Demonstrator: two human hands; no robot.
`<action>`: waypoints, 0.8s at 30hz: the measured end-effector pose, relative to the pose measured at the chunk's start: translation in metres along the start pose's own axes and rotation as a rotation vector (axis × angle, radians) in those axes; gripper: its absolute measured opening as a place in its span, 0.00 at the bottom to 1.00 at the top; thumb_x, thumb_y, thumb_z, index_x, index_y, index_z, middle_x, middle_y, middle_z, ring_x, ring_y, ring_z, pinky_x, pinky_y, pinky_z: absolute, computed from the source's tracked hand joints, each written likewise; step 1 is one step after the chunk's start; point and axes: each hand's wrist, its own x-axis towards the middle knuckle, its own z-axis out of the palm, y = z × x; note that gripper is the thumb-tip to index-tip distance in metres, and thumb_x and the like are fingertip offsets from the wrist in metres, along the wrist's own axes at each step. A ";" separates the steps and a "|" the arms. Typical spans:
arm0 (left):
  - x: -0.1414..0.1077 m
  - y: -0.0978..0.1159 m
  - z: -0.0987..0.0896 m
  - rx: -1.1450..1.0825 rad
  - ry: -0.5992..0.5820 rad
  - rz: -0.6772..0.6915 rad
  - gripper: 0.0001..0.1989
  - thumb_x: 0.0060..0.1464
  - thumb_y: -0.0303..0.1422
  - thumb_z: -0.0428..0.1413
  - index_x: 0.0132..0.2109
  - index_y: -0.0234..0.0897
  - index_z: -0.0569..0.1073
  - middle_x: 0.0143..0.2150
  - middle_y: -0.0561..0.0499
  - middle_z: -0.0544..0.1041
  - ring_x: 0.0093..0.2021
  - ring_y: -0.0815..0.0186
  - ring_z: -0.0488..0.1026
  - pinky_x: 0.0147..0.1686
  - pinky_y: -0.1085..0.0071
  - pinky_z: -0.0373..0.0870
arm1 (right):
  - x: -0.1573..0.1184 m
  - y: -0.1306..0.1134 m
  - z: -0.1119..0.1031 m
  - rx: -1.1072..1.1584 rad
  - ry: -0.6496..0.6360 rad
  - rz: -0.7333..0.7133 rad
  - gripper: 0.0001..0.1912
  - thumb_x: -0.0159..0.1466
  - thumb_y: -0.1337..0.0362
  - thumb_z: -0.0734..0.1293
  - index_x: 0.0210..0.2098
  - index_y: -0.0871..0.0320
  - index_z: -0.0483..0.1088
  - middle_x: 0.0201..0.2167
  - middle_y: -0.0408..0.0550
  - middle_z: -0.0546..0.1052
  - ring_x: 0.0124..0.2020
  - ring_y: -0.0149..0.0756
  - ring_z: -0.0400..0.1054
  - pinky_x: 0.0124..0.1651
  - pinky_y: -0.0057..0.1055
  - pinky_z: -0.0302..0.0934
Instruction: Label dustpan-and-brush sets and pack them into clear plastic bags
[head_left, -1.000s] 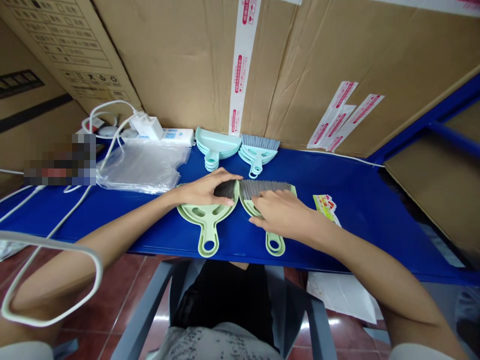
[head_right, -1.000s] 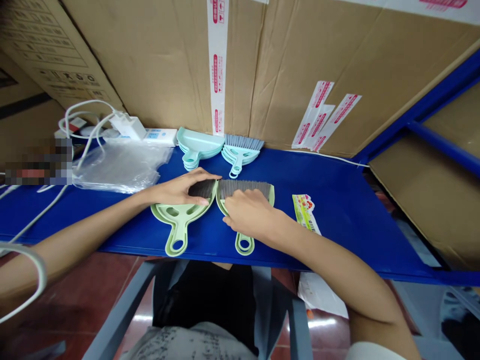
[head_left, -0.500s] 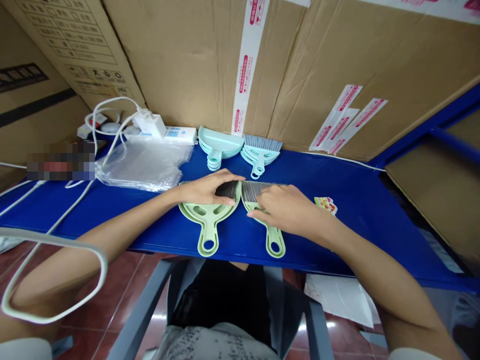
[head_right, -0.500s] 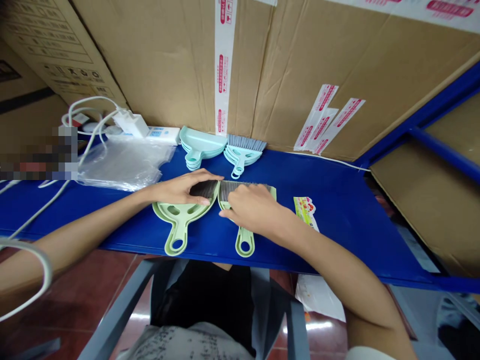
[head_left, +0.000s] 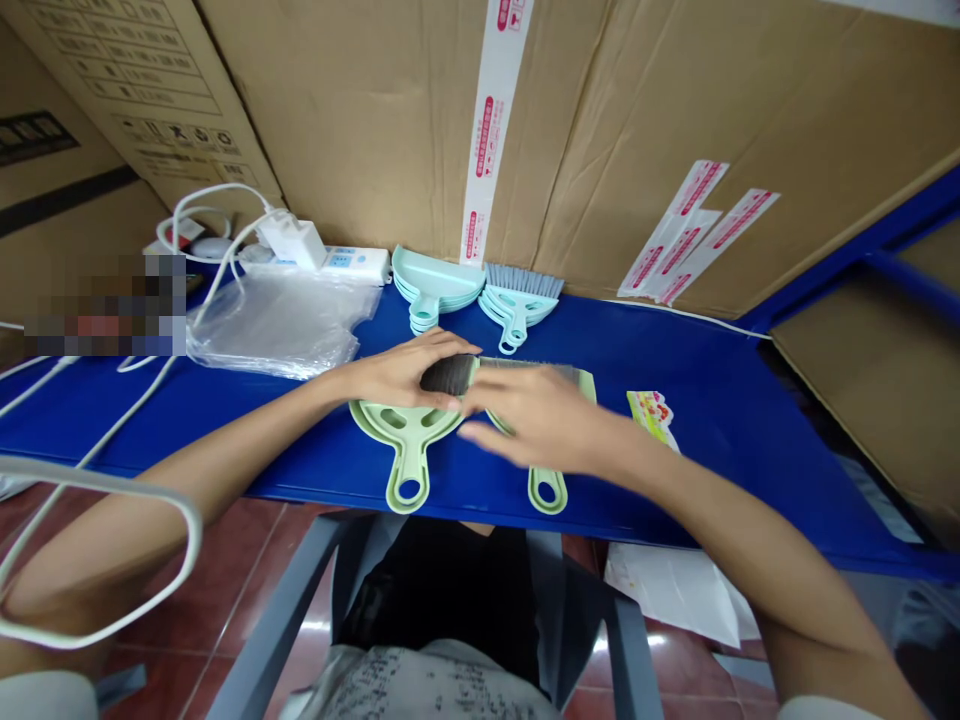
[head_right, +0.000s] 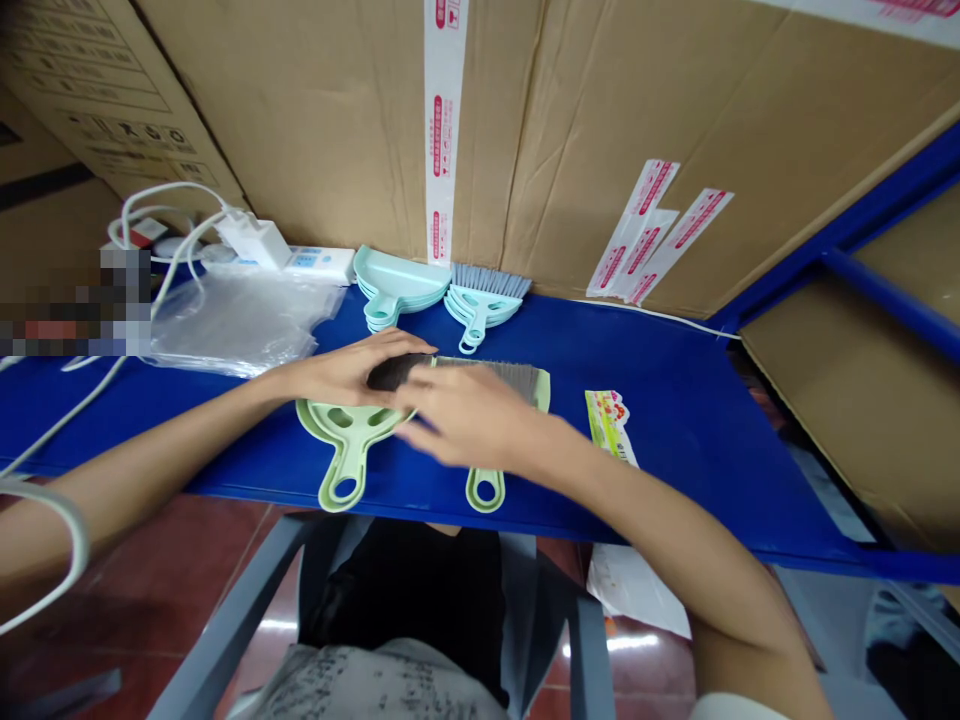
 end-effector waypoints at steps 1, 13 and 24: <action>0.001 -0.001 0.001 0.000 0.000 0.011 0.38 0.61 0.48 0.65 0.72 0.38 0.66 0.68 0.36 0.72 0.68 0.45 0.67 0.70 0.47 0.61 | 0.001 -0.012 0.008 0.019 -0.012 -0.106 0.19 0.78 0.51 0.62 0.54 0.58 0.76 0.52 0.53 0.79 0.48 0.43 0.76 0.46 0.36 0.67; 0.003 -0.002 0.002 -0.001 0.004 0.049 0.32 0.62 0.42 0.64 0.69 0.38 0.69 0.66 0.38 0.74 0.66 0.47 0.68 0.69 0.46 0.61 | 0.002 -0.034 0.047 -0.047 0.043 -0.086 0.40 0.72 0.32 0.56 0.66 0.57 0.67 0.65 0.68 0.68 0.58 0.60 0.73 0.42 0.45 0.74; 0.005 -0.002 0.006 -0.039 0.072 0.054 0.31 0.62 0.45 0.65 0.67 0.39 0.71 0.64 0.38 0.76 0.63 0.48 0.70 0.66 0.47 0.64 | 0.006 -0.041 0.058 0.018 0.116 -0.047 0.31 0.73 0.37 0.62 0.63 0.51 0.73 0.55 0.56 0.76 0.59 0.58 0.71 0.41 0.39 0.71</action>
